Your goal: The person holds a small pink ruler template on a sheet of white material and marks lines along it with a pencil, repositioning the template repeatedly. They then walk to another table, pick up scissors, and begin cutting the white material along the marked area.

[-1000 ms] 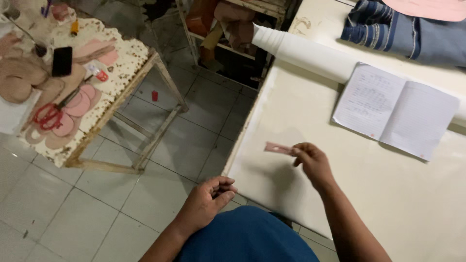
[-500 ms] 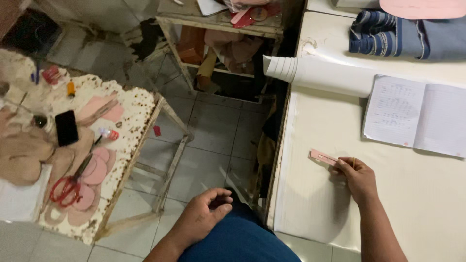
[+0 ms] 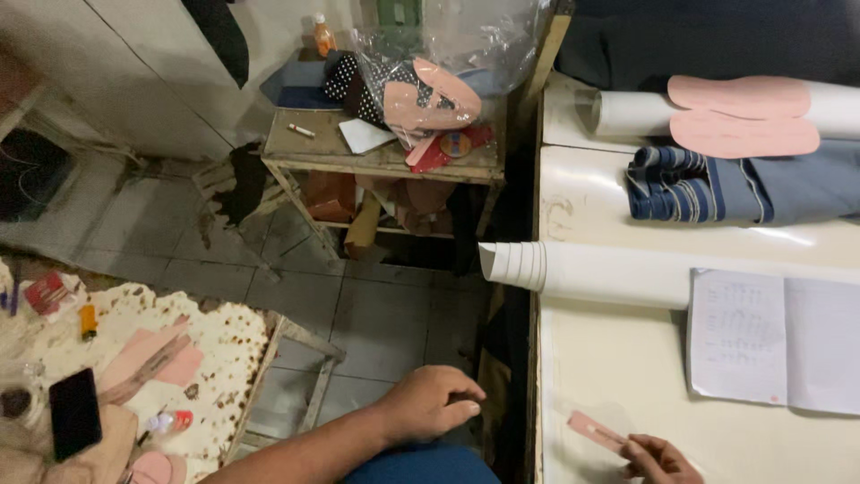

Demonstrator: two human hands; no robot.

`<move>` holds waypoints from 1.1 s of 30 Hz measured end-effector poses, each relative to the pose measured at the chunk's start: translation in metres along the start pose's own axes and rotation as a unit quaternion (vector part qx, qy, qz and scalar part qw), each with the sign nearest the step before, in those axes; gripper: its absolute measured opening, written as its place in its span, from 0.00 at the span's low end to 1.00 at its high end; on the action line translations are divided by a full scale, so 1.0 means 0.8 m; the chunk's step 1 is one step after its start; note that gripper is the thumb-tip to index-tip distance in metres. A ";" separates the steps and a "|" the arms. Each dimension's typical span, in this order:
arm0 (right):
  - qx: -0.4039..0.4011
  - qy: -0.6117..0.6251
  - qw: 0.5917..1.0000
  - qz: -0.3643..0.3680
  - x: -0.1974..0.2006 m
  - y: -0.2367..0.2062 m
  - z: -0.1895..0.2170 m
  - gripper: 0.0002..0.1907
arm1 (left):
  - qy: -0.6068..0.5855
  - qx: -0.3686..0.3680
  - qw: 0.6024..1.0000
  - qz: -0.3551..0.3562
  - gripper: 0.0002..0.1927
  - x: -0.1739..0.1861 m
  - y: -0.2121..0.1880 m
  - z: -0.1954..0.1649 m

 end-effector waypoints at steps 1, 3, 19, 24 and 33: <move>0.004 0.013 1.000 0.009 -0.021 -0.010 0.002 0.16 | 0.012 -0.044 0.999 0.001 0.17 0.008 0.020 -0.010; 0.028 0.034 0.999 0.017 -0.069 -0.034 0.024 0.13 | 0.035 -0.111 0.993 0.005 0.18 0.024 0.055 -0.031; 0.099 0.185 0.976 -0.060 -0.142 -0.030 0.170 0.11 | 0.088 -0.240 0.949 -0.185 0.26 0.313 0.346 0.035; 0.064 0.295 0.949 -0.088 -0.159 -0.031 0.187 0.13 | 0.272 -0.216 0.914 -0.210 0.34 0.410 0.496 0.058; -0.034 0.265 0.947 -0.176 -0.168 -0.066 0.147 0.12 | 0.236 -0.247 0.940 -0.027 0.30 0.461 0.639 0.060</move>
Point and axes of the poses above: each hand's wrist, its own y-axis towards the middle knuckle, its own x-axis out of the back of the hand, z = x × y, the point moved 10 cm from there along y, towards the middle knuckle, and after that the axes turned 14 degrees about -x, right-handed, at the moved point
